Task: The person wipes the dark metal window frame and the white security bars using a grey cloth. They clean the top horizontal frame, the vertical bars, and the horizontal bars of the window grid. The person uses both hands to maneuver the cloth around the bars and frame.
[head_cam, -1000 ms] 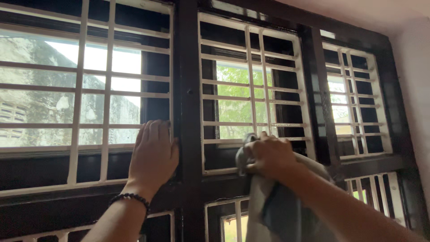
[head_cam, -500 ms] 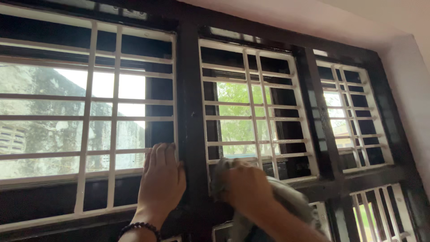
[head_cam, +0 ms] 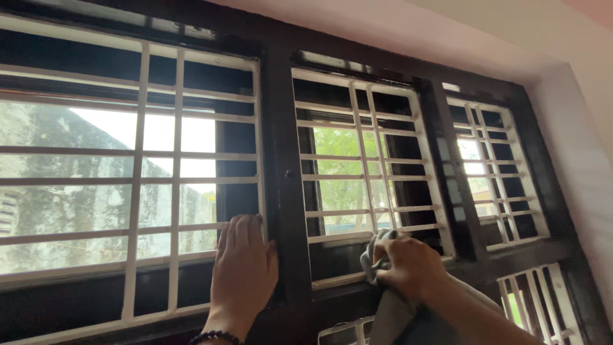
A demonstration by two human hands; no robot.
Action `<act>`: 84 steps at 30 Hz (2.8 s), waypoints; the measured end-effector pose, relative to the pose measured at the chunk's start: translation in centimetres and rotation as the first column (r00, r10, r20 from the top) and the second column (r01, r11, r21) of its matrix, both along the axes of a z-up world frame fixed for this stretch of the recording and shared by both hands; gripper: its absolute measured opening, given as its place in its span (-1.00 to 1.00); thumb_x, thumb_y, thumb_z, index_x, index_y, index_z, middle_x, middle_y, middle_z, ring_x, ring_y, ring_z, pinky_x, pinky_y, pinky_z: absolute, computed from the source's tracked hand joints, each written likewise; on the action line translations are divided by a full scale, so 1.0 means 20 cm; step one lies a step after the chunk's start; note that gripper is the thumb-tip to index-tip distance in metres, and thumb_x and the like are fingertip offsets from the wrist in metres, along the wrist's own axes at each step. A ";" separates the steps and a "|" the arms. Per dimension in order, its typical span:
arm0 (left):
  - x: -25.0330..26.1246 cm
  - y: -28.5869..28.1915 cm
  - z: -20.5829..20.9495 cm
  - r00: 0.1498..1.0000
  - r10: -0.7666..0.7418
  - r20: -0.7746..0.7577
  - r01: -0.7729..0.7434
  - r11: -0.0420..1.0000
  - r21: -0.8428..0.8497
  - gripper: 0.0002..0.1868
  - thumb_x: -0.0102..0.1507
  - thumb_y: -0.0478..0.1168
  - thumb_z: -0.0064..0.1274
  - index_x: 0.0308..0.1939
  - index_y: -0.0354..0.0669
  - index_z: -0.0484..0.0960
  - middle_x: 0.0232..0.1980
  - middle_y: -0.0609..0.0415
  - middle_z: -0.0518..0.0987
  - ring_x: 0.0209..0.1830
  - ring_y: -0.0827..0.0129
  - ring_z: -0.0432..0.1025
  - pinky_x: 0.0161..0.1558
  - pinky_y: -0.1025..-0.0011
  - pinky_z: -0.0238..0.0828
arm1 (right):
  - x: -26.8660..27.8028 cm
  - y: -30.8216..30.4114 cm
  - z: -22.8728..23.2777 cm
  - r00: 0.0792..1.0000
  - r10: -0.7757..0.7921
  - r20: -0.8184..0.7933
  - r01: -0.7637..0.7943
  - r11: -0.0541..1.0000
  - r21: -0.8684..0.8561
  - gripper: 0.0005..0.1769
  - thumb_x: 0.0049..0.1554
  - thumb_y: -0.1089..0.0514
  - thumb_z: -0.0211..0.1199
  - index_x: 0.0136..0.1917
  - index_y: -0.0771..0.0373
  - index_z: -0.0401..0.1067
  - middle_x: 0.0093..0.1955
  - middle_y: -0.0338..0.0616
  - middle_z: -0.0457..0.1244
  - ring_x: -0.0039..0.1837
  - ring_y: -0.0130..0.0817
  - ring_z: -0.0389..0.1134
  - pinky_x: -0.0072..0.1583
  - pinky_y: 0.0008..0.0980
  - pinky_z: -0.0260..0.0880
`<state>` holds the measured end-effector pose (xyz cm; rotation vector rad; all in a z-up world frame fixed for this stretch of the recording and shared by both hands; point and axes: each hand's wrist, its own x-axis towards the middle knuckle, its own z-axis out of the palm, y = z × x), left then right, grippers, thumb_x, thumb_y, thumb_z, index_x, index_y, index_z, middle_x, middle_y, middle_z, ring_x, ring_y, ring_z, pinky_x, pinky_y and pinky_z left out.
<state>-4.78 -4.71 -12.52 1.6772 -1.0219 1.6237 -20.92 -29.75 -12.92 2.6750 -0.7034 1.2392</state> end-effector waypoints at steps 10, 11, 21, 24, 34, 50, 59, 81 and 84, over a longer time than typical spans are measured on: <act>0.03 -0.03 -0.01 0.992 0.068 0.107 -0.064 0.997 -0.044 -0.47 0.25 -0.10 -0.04 0.20 -0.40 0.35 0.19 -0.21 0.38 0.38 -0.04 0.23 0.45 0.09 0.09 | -0.03 -0.18 0.11 0.788 0.481 0.384 -0.568 0.809 0.153 -0.16 -0.08 0.18 0.37 0.39 0.08 0.04 0.17 0.08 0.33 0.20 -0.06 0.46 0.15 -0.18 0.57; 0.03 -0.03 -0.01 0.993 0.069 0.096 -0.066 0.997 -0.039 -0.47 0.25 -0.10 -0.04 0.20 -0.39 0.35 0.20 -0.21 0.38 0.38 -0.04 0.23 0.45 0.09 0.09 | -0.02 -0.11 0.10 0.766 0.524 0.371 -0.591 0.802 0.087 -0.24 -0.05 0.19 0.28 0.39 0.11 0.09 0.19 0.07 0.33 0.22 -0.07 0.45 0.13 -0.16 0.60; 0.04 -0.01 -0.01 0.994 0.053 0.097 -0.050 0.998 -0.033 -0.48 0.26 -0.08 -0.03 0.19 -0.37 0.38 0.18 -0.19 0.42 0.36 0.00 0.27 0.45 0.09 0.10 | 0.01 0.40 -0.15 0.963 0.268 -0.015 -0.267 0.963 0.032 -0.38 0.08 -0.16 0.27 0.41 -0.18 0.40 0.24 -0.14 0.33 0.16 -0.16 0.46 0.23 -0.09 0.46; 0.04 0.00 0.00 0.994 0.041 0.101 -0.038 0.999 -0.032 -0.44 0.22 -0.06 0.00 0.20 -0.35 0.39 0.19 -0.19 0.42 0.36 0.00 0.27 0.43 0.09 0.10 | 0.04 0.27 -0.20 0.914 0.383 0.137 -0.360 0.918 -0.165 -0.49 -0.08 0.00 0.32 0.18 -0.04 0.55 0.14 -0.18 0.44 0.02 -0.21 0.52 0.10 -0.16 0.55; 0.05 -0.01 -0.01 0.995 0.053 0.085 -0.052 0.999 -0.009 -0.41 0.24 -0.07 -0.02 0.27 -0.34 0.37 0.22 -0.19 0.39 0.39 -0.01 0.22 0.44 0.08 0.05 | 0.00 -0.36 -0.21 0.992 0.080 0.098 -0.084 0.996 0.039 -0.53 0.09 -0.13 0.25 0.26 -0.07 0.52 0.11 -0.31 0.43 -0.31 -0.46 0.45 -0.29 -0.42 0.54; 0.04 -0.05 -0.01 0.992 0.118 0.046 -0.119 0.993 0.016 -0.43 0.27 -0.13 -0.09 0.28 -0.41 0.26 0.26 -0.26 0.32 0.45 -0.06 0.15 0.49 0.09 0.03 | 0.02 -0.31 -0.22 0.981 -0.152 0.122 0.140 0.985 0.097 -0.46 0.20 -0.31 0.00 0.22 -0.02 0.54 0.02 -0.15 0.46 -0.23 -0.34 0.49 -0.19 -0.30 0.57; 0.04 -0.06 -0.02 0.986 0.165 0.026 -0.165 0.986 0.019 -0.41 0.28 -0.10 -0.11 0.31 -0.38 0.25 0.29 -0.23 0.30 0.47 -0.02 0.14 0.50 0.11 0.03 | 0.12 0.51 -0.16 0.978 0.162 0.130 -0.149 0.984 -0.099 -0.46 0.12 -0.37 0.21 -0.17 0.12 0.62 0.04 0.12 0.36 -0.05 -0.11 0.47 -0.04 -0.06 0.47; 0.08 -0.03 -0.02 0.992 0.110 0.059 -0.113 0.992 0.048 -0.46 0.32 -0.08 -0.12 0.28 -0.37 0.32 0.27 -0.23 0.33 0.47 -0.01 0.16 0.50 0.09 0.06 | -0.07 -0.58 -0.22 0.979 -0.155 0.133 0.127 0.971 0.201 -0.42 0.14 -0.41 0.03 0.29 -0.18 0.48 0.23 -0.12 0.29 -0.02 -0.22 0.47 -0.04 -0.17 0.60; 0.09 -0.04 -0.02 0.997 0.061 0.040 -0.064 0.995 0.075 -0.45 0.33 -0.12 -0.12 0.31 -0.44 0.28 0.28 -0.30 0.29 0.48 -0.07 0.12 0.48 0.07 0.09 | -0.08 -0.66 -0.24 0.958 -0.162 0.238 0.144 0.985 0.093 -0.44 0.11 -0.38 0.12 0.24 -0.12 0.53 0.24 -0.10 0.29 0.12 -0.08 0.43 0.12 -0.06 0.50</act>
